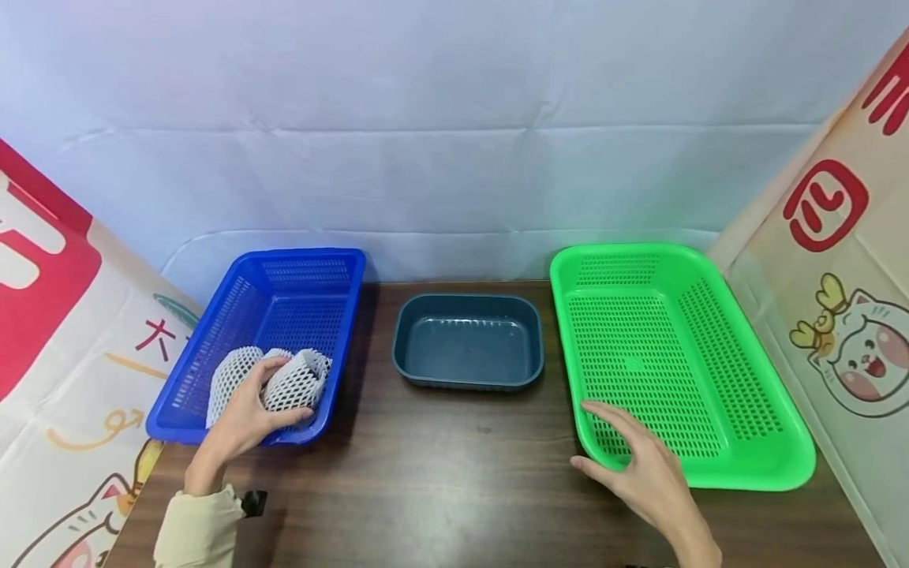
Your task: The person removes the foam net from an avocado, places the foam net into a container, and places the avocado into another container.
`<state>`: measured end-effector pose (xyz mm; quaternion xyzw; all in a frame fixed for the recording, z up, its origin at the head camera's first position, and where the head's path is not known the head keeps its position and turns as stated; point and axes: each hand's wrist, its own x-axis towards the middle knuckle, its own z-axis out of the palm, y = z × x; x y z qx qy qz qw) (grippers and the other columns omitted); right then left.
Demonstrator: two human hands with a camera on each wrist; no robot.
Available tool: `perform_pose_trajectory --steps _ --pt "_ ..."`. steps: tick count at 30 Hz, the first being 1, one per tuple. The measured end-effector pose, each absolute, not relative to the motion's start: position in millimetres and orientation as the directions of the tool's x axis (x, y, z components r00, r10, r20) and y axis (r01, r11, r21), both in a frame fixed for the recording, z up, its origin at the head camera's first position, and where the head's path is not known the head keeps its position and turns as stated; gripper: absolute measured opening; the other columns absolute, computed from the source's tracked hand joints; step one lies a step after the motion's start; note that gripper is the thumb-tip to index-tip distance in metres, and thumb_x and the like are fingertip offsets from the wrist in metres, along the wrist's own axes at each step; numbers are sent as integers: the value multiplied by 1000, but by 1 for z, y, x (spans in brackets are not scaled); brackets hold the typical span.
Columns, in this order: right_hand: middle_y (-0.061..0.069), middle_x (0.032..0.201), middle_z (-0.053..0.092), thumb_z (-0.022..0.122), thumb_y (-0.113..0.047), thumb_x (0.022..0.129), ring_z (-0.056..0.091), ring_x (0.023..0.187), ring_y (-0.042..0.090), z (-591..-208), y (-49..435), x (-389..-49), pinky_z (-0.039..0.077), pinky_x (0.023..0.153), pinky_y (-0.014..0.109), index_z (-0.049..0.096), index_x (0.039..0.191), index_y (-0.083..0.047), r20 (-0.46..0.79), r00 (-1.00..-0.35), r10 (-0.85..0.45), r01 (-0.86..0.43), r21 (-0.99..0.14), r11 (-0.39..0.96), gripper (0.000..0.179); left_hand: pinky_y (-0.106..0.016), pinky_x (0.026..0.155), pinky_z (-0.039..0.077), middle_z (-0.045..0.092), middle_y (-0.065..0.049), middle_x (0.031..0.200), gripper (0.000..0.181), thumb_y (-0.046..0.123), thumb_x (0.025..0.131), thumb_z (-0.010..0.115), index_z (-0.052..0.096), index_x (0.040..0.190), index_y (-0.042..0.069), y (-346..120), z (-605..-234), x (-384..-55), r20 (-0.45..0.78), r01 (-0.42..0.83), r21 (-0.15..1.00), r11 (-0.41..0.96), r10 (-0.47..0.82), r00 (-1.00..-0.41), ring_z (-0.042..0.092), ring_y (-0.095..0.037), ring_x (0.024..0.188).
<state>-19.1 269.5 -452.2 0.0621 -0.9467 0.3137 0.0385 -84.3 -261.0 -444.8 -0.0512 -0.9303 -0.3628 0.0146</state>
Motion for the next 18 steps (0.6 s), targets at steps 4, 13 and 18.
perform_pose_trajectory --steps 4,13,18 --pt "6 142 57 85 -41 75 44 126 -8 -452 270 -19 47 70 35 54 139 -37 95 -992 -88 -127 -588 799 71 -29 84 47 65 -9 121 81 29 68 92 50 134 11 -260 -444 -85 104 122 686 717 70 -992 58 -19 101" --pt "7 137 61 86 -37 75 50 125 -2 -455 268 -19 39 57 23 57 137 -34 155 -984 -84 -159 -577 801 69 -25 83 46 62 -11 127 83 27 71 90 44 139 12 -251 -433 -86 123 130 729 673 57 -991 56 -19 104" --pt "12 138 59 84 -35 77 55 115 40 -454 266 -19 36 53 22 56 138 -31 135 -987 -87 -150 -582 800 68 -25 82 48 60 -7 126 83 23 70 91 46 139 15 -237 -418 -81 173 159 749 643 42 -984 55 -17 103"
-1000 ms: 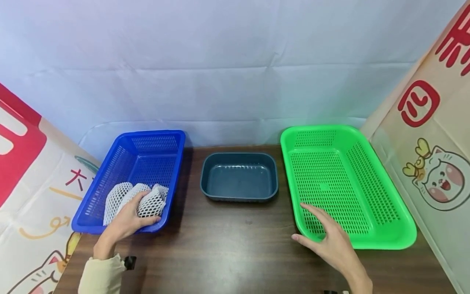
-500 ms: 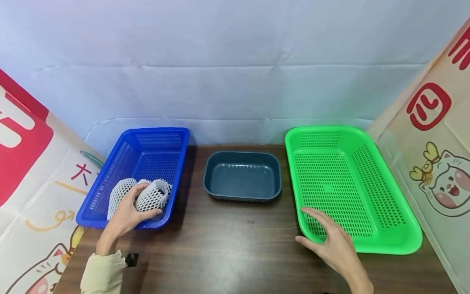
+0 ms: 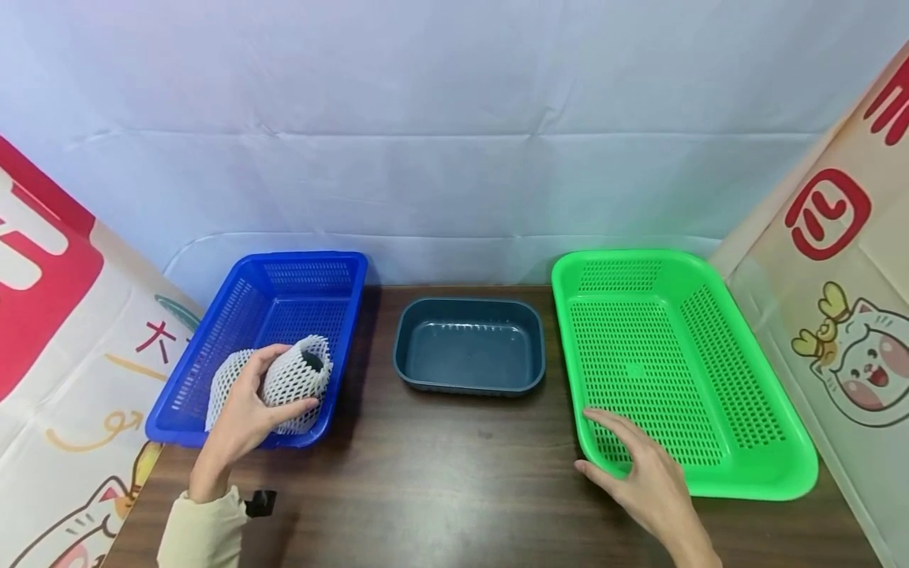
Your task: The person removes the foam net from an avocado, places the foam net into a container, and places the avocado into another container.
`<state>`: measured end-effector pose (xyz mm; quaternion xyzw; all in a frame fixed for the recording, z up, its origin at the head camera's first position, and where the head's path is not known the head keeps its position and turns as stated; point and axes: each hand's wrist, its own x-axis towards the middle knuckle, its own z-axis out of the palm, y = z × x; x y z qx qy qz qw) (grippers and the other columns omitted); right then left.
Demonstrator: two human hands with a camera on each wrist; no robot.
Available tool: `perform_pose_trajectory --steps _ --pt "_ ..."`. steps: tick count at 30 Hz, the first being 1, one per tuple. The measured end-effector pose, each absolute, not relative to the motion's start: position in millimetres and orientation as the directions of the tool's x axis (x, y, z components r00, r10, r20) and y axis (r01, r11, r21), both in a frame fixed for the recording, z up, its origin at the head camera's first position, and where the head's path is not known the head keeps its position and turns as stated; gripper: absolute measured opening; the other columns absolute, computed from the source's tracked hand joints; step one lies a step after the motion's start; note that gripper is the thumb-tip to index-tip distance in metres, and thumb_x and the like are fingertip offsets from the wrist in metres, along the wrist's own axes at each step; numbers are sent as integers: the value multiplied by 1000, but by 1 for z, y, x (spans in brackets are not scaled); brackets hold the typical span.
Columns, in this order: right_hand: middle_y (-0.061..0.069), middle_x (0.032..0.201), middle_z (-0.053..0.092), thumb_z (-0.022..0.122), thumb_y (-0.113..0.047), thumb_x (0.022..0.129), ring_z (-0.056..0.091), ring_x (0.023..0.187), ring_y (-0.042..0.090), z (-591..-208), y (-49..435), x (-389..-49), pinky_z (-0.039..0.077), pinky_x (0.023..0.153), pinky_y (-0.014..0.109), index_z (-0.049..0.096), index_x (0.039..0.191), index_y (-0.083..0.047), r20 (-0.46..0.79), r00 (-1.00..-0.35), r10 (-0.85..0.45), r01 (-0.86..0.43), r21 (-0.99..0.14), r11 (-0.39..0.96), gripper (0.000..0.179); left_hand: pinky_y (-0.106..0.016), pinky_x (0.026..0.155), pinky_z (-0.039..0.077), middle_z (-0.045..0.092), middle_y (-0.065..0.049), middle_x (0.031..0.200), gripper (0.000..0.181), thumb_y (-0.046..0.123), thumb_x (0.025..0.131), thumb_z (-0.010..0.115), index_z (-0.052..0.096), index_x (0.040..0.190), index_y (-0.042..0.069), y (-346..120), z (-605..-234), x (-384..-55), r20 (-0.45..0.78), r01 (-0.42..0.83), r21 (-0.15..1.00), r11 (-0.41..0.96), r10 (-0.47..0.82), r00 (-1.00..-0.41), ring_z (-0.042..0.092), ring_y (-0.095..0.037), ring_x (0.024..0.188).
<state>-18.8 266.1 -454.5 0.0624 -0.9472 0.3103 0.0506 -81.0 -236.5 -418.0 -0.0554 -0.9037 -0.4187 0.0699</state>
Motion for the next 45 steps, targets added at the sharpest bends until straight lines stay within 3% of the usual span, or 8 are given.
perform_pose_trajectory --steps 10,23,31,40,45 --pt "13 137 60 85 -33 76 57 113 42 -454 265 -19 33 48 23 57 138 -30 160 -984 -73 -154 -578 802 68 -35 89 50 63 -5 129 82 21 65 93 51 136 18 -191 -401 -75 242 304 741 598 184 -953 60 -19 109" --pt "12 137 61 84 -36 77 60 111 42 -455 266 -16 33 50 23 57 137 -32 138 -989 -57 -126 -568 813 66 -33 90 51 62 -2 127 79 26 66 92 52 134 19 -142 -420 -64 215 400 726 559 368 -905 59 -17 110" --pt "10 136 62 84 -36 77 66 81 24 -455 264 -17 29 42 24 58 136 -33 134 -990 -45 -114 -564 818 65 -37 96 47 62 0 125 79 26 66 91 51 134 17 -124 -438 -67 172 425 692 584 438 -882 55 -17 112" --pt "11 136 62 84 -36 77 64 100 39 -455 263 -16 30 43 24 58 136 -32 152 -988 -41 -120 -561 819 64 -43 101 41 60 2 128 77 29 69 90 50 134 18 -108 -454 -67 104 420 692 587 494 -863 52 -17 115" --pt "10 134 64 85 -36 76 66 95 30 -457 262 -16 30 44 23 60 134 -34 187 -982 -37 -136 -549 825 64 -44 102 40 61 2 128 77 29 69 90 51 134 18 -101 -466 -67 64 395 703 591 501 -863 53 -17 116"
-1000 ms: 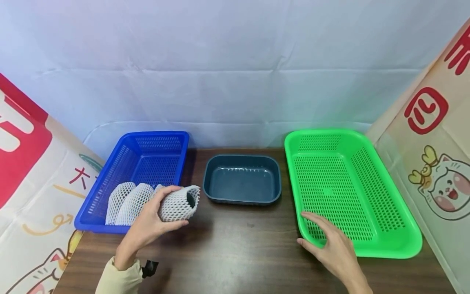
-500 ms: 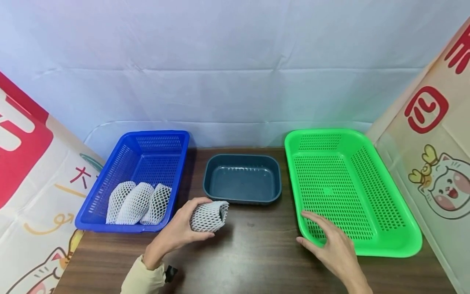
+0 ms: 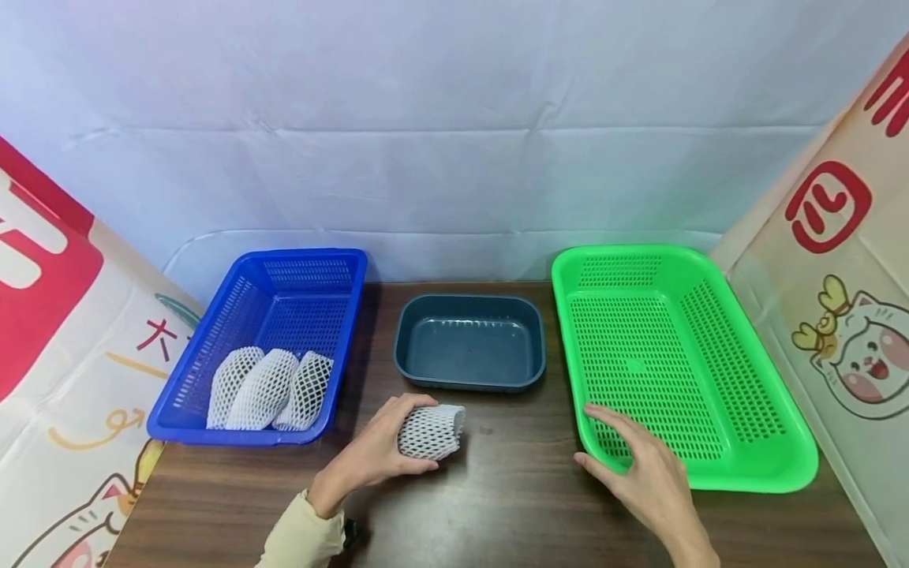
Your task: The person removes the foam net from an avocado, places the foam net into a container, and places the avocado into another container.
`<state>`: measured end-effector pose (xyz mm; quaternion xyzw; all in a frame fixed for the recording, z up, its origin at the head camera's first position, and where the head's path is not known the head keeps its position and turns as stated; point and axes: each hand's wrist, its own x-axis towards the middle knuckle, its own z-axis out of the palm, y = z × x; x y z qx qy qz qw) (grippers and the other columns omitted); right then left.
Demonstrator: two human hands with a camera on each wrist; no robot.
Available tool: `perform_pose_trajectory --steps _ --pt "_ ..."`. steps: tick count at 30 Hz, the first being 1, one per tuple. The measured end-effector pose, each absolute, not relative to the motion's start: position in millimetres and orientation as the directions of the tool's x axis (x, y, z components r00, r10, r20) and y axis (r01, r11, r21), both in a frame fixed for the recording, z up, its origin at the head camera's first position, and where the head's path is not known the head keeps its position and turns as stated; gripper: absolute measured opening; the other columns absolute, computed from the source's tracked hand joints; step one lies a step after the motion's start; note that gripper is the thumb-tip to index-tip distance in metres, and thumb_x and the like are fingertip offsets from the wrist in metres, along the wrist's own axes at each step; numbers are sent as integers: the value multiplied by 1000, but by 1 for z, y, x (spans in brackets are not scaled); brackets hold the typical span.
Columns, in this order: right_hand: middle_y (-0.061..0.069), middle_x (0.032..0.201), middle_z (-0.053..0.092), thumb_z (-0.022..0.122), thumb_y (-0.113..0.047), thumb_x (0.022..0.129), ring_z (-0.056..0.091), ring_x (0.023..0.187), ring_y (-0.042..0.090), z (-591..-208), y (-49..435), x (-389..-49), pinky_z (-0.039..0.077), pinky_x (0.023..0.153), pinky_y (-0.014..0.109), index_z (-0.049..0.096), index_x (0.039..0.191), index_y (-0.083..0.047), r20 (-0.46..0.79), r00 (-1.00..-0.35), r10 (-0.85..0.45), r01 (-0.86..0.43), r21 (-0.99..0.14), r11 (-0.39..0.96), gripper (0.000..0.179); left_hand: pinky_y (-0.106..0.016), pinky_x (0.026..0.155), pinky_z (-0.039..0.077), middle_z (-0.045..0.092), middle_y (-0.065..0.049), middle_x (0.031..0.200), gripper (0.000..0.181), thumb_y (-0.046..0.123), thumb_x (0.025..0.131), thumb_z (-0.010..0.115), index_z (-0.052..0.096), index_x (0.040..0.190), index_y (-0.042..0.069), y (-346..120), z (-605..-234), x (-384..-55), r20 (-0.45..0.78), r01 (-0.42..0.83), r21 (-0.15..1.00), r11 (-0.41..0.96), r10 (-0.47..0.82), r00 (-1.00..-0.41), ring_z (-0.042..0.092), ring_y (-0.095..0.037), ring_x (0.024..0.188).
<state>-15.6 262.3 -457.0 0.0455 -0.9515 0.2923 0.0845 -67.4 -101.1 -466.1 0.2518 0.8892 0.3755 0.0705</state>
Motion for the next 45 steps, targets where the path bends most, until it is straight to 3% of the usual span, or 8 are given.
perform_pose_trajectory --steps 7,10,17,21,29,39,45 --pt "9 132 65 86 -36 75 66 81 20 -457 263 -16 28 43 23 61 133 -34 201 -979 -37 -142 -543 827 63 -42 109 39 60 3 127 76 32 69 90 51 134 18 -91 -476 -68 31 400 707 583 540 -841 54 -14 117" --pt "9 133 65 85 -36 75 66 80 21 -457 263 -16 28 44 23 61 133 -33 196 -980 -36 -139 -543 828 63 -44 113 36 60 3 129 77 32 70 89 50 134 17 -87 -478 -69 9 404 692 598 553 -833 53 -13 120" --pt "9 133 65 85 -37 75 61 72 6 -457 263 -15 27 43 23 61 133 -34 178 -984 -31 -125 -544 830 63 -47 108 41 58 1 134 76 34 72 88 50 136 17 -77 -484 -67 -58 435 590 680 574 -817 52 -19 126" --pt "9 133 65 85 -37 75 61 71 8 -458 263 -14 27 42 23 61 133 -34 182 -983 -34 -130 -546 828 63 -45 107 42 58 1 134 76 35 74 87 49 138 17 -73 -487 -66 -58 471 550 689 595 -802 53 -19 124" --pt "9 133 64 85 -36 76 66 88 29 -458 262 -15 28 42 23 60 135 -34 182 -983 -40 -135 -547 826 64 -42 104 44 59 1 133 78 39 75 86 48 140 16 -71 -494 -64 -52 491 519 700 599 -799 54 -17 119" --pt "10 133 65 85 -36 76 66 89 31 -457 261 -15 28 43 23 60 134 -33 182 -982 -42 -137 -553 822 63 -53 113 34 49 -1 150 100 52 69 85 38 151 18 -82 -486 -66 -147 402 566 720 567 -810 45 -24 137" --pt "13 133 64 85 -38 75 62 107 38 -455 262 -17 36 52 24 60 135 -32 174 -984 -36 -130 -565 814 65 -53 111 34 57 -2 142 89 49 70 85 50 144 15 -97 -483 -68 -140 401 545 736 551 -823 51 -23 131"
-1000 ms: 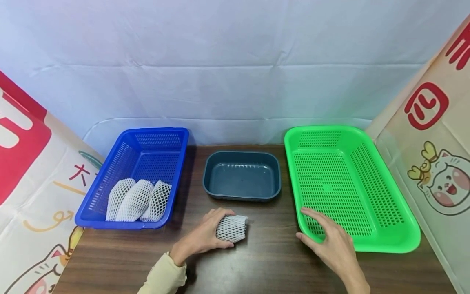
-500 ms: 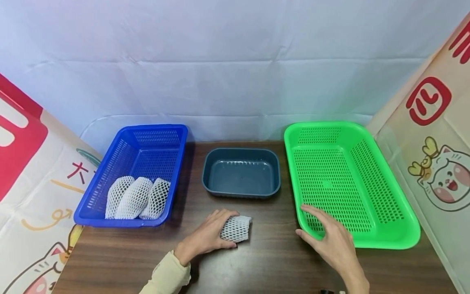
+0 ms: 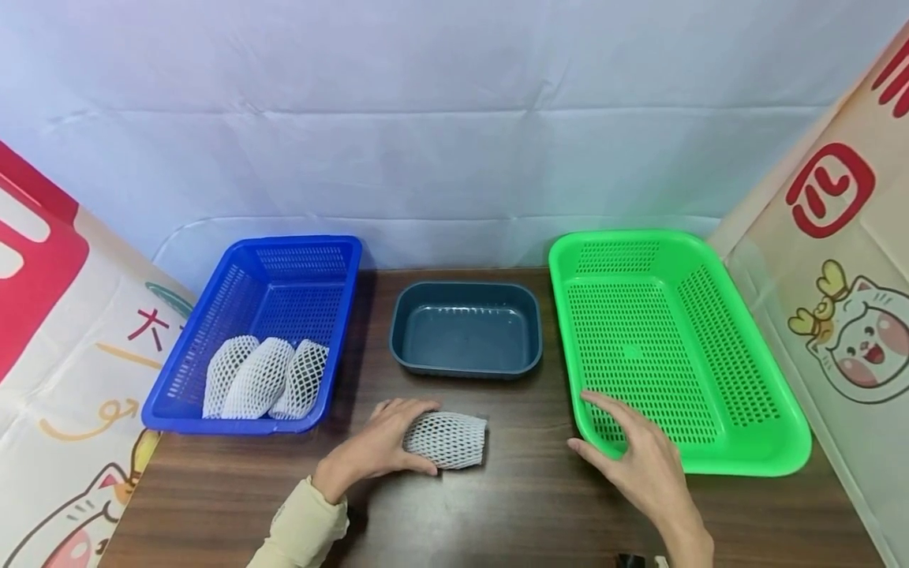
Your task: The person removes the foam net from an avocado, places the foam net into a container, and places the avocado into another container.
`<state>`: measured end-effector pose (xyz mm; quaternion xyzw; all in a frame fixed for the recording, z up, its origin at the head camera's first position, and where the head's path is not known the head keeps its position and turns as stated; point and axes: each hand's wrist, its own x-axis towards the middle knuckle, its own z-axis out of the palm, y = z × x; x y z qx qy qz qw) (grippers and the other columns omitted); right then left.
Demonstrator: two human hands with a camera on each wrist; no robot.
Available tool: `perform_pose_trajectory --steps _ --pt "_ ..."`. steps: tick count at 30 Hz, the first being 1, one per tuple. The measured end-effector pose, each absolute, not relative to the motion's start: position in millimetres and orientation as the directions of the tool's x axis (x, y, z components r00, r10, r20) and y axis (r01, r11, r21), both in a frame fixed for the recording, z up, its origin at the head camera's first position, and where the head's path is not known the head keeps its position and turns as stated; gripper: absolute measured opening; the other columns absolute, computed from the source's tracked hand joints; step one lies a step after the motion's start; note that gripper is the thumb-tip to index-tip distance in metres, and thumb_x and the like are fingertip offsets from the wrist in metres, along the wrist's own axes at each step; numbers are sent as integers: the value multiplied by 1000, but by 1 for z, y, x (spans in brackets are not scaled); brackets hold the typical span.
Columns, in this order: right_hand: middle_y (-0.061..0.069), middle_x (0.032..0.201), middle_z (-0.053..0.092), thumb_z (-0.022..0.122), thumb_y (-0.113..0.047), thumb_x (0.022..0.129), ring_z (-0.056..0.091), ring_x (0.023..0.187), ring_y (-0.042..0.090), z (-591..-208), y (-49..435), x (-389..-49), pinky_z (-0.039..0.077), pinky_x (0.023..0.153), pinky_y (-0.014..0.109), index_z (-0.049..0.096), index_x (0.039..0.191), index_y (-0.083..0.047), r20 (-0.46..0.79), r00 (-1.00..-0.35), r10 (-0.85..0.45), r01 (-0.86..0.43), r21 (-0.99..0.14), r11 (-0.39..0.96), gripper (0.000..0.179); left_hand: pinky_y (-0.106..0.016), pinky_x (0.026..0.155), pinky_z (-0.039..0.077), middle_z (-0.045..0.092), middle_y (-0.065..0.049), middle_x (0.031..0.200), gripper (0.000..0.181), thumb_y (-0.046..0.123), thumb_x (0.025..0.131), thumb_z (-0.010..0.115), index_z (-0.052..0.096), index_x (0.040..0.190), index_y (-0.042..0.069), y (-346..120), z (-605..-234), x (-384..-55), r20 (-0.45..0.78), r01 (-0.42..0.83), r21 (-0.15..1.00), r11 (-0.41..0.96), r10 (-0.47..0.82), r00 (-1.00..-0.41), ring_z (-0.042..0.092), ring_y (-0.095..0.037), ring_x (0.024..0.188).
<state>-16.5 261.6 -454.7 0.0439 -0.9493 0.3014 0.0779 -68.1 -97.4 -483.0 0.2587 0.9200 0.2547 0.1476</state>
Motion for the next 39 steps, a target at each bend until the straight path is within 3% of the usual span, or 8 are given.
perform_pose_trajectory --steps 3,6,10,13,18,25,33,39 --pt "13 133 65 85 -38 76 59 113 38 -452 262 -17 45 63 30 60 135 -31 172 -984 -33 -127 -571 811 64 -51 108 36 61 0 138 80 48 72 84 55 139 15 -103 -485 -68 -133 411 521 748 546 -827 56 -21 126" --pt "11 130 66 86 -34 76 58 122 7 -451 263 -17 45 77 26 61 133 -31 202 -979 -29 -144 -587 797 63 -49 106 37 64 2 134 74 48 75 81 57 138 16 -105 -487 -68 -127 412 514 752 542 -831 59 -19 121" --pt "11 124 68 89 -19 72 38 118 -25 -451 260 -17 34 91 6 65 130 -25 309 -950 -45 -240 -630 738 63 -47 105 38 67 3 131 72 48 76 80 59 137 17 -107 -488 -69 -115 411 520 749 538 -835 61 -18 117" --pt "10 124 67 89 -7 67 41 123 -20 -452 253 -17 27 98 -1 66 128 -20 372 -925 -76 -320 -657 682 66 -46 104 39 68 3 128 70 47 75 81 60 135 17 -108 -488 -69 -101 417 519 746 538 -837 62 -18 115" --pt "-2 127 65 90 -1 63 46 129 -10 -452 240 -15 29 103 3 66 128 -18 412 -905 -107 -383 -679 626 71 -43 102 41 70 2 124 67 46 75 81 63 133 17 -110 -490 -70 -66 444 513 735 549 -833 63 -17 112" --pt "12 122 69 89 5 56 56 128 11 -455 218 -21 36 109 16 70 119 -6 563 -808 -170 -569 -675 470 67 -43 102 43 71 1 120 65 44 75 81 65 131 17 -112 -491 -70 -46 450 502 739 542 -839 62 -18 113" --pt "7 114 71 85 5 67 60 114 0 -460 194 -24 39 101 9 69 119 -11 485 -859 -164 -494 -702 513 57 -42 100 45 73 0 116 62 41 73 82 68 128 16 -114 -495 -70 -13 467 498 730 545 -838 63 -18 110" --pt "1 109 73 86 -5 72 68 103 12 -476 175 -25 47 91 14 70 115 -13 378 -909 -177 -403 -684 608 46 -40 96 48 75 0 110 59 39 71 83 70 124 16 -116 -500 -68 36 499 492 713 556 -831 67 -16 104"
